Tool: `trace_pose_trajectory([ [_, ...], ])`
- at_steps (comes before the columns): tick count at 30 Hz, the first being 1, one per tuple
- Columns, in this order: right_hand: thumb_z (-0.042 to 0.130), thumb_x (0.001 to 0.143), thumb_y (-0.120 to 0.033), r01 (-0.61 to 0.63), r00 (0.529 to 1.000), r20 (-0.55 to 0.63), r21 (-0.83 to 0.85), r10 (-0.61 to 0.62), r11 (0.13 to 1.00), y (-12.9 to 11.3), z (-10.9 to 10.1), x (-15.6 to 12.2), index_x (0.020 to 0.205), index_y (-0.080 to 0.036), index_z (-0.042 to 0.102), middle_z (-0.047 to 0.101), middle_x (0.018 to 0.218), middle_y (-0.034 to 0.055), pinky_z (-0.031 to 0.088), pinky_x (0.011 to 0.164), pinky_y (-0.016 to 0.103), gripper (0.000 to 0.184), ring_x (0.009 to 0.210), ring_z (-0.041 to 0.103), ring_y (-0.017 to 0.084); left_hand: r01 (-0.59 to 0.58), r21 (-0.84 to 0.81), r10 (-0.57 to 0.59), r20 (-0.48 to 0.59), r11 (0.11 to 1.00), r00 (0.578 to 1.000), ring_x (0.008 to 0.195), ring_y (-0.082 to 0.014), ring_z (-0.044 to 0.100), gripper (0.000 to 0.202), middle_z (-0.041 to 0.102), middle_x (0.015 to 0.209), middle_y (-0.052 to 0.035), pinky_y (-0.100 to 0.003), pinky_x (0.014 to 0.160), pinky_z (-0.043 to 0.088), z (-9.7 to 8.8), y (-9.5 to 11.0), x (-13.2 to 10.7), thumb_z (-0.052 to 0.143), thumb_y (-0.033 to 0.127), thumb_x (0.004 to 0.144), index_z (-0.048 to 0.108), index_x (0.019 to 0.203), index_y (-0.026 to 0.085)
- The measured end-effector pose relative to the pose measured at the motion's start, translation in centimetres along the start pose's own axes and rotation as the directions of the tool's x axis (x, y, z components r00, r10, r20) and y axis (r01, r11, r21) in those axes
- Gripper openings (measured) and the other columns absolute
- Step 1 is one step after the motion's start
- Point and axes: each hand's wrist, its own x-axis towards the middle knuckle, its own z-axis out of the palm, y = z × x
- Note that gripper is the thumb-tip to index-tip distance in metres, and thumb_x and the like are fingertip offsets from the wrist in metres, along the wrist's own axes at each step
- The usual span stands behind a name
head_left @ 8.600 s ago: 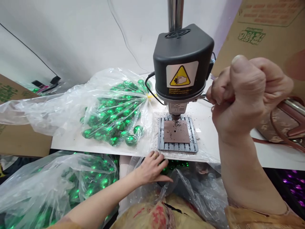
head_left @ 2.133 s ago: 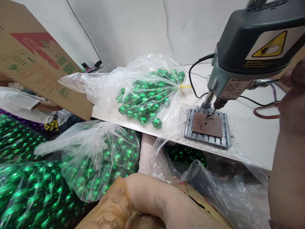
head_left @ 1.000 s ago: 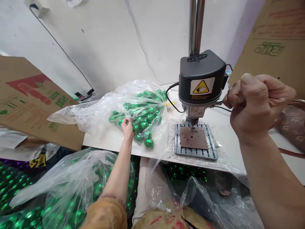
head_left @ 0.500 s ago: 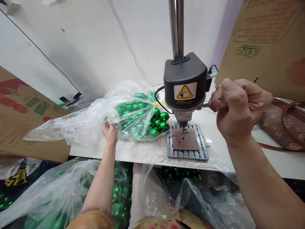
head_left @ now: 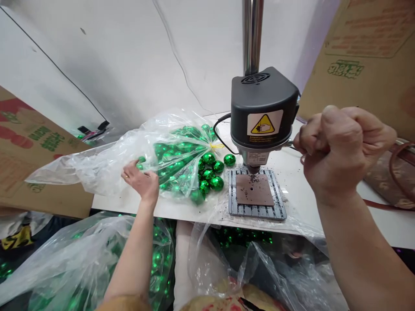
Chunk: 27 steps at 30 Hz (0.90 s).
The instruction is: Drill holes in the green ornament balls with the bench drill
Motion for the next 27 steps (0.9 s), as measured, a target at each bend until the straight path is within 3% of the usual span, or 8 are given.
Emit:
trace_pose_trajectory([
  [3,0.054,0.083,-0.018,-0.023,1.000,0.017,-0.013,0.023,1.000,-0.2,-0.1,0.0,0.048,-0.018,0.034,0.031,0.041,-0.0069,0.022,0.039,0.024,0.040,0.038,0.036,0.003,-0.195,-0.355,0.246,0.103,0.914,0.964,0.118,-0.0268,0.054,0.038,0.060,0.115,-0.0090,-0.043,0.106,0.039,0.2,7.2,-2.8,0.049,0.004,0.070,0.060,0.103,0.019],
  [6,0.052,0.084,-0.017,-0.020,1.000,0.010,-0.020,0.020,1.000,-0.2,-0.1,0.0,0.050,-0.018,0.035,0.033,0.042,-0.0068,0.021,0.039,0.025,0.039,0.038,0.037,0.003,-0.178,-0.527,0.461,0.472,0.831,0.751,0.099,-0.0230,0.061,0.033,0.065,0.101,-0.0066,-0.038,0.095,0.048,4.1,13.5,-5.8,0.045,0.003,0.074,0.063,0.095,0.020],
  [9,0.054,0.083,-0.019,-0.022,1.000,0.014,0.002,0.022,1.000,-0.1,-0.1,0.1,0.049,-0.018,0.036,0.030,0.041,-0.0071,0.021,0.038,0.025,0.038,0.038,0.036,0.003,-0.132,-0.346,0.358,0.749,0.929,0.558,0.106,-0.0271,0.061,0.033,0.065,0.110,-0.0146,-0.040,0.097,0.046,9.9,16.8,-6.9,0.048,0.005,0.078,0.066,0.104,0.015],
  [11,0.057,0.081,-0.019,-0.038,0.999,0.013,0.014,0.038,0.999,0.0,-0.2,0.1,0.048,-0.019,0.038,0.030,0.041,-0.0073,0.022,0.038,0.026,0.038,0.037,0.034,0.004,-0.134,-0.334,0.353,0.777,0.933,0.521,0.114,-0.0301,0.058,0.032,0.064,0.118,-0.0173,-0.042,0.103,0.043,13.1,17.6,-6.8,0.056,0.010,0.079,0.066,0.109,0.013],
  [17,0.061,0.081,-0.022,-0.067,0.997,0.038,0.033,0.066,0.997,-0.1,-0.6,0.1,0.047,-0.018,0.040,0.035,0.042,-0.0070,0.025,0.040,0.026,0.039,0.038,0.035,0.004,-0.134,-0.368,0.382,0.771,0.920,0.510,0.119,-0.0337,0.054,0.038,0.064,0.123,-0.0185,-0.046,0.107,0.038,16.3,17.1,-7.2,0.069,0.028,0.080,0.066,0.115,0.014],
  [23,0.062,0.082,-0.026,-0.071,0.996,0.048,0.044,0.069,0.997,0.0,-0.7,0.0,0.048,-0.018,0.039,0.035,0.043,-0.0067,0.027,0.043,0.028,0.042,0.040,0.038,0.005,-0.160,-0.503,0.449,0.529,0.849,0.721,0.103,-0.0246,0.060,0.031,0.064,0.106,-0.0108,-0.040,0.092,0.049,12.0,13.7,-9.5,0.059,0.031,0.090,0.063,0.119,0.021],
  [25,0.063,0.082,-0.026,-0.060,0.997,0.045,0.061,0.057,0.996,0.2,-0.7,0.0,0.048,-0.018,0.039,0.034,0.043,-0.0069,0.027,0.042,0.027,0.042,0.039,0.037,0.005,-0.260,-0.569,0.559,0.448,0.781,0.698,0.110,-0.0239,0.059,0.036,0.060,0.117,-0.0117,-0.039,0.095,0.050,9.9,11.8,-10.4,0.058,0.033,0.092,0.059,0.126,0.023],
  [27,0.062,0.082,-0.025,-0.047,0.998,0.041,0.074,0.045,0.996,0.3,-0.6,0.1,0.049,-0.018,0.038,0.033,0.042,-0.0071,0.025,0.040,0.027,0.042,0.038,0.035,0.005,-0.392,-0.608,0.697,0.414,0.691,0.586,0.120,-0.0264,0.055,0.037,0.055,0.129,-0.0142,-0.043,0.101,0.048,8.3,9.9,-11.0,0.059,0.033,0.092,0.059,0.128,0.024],
])
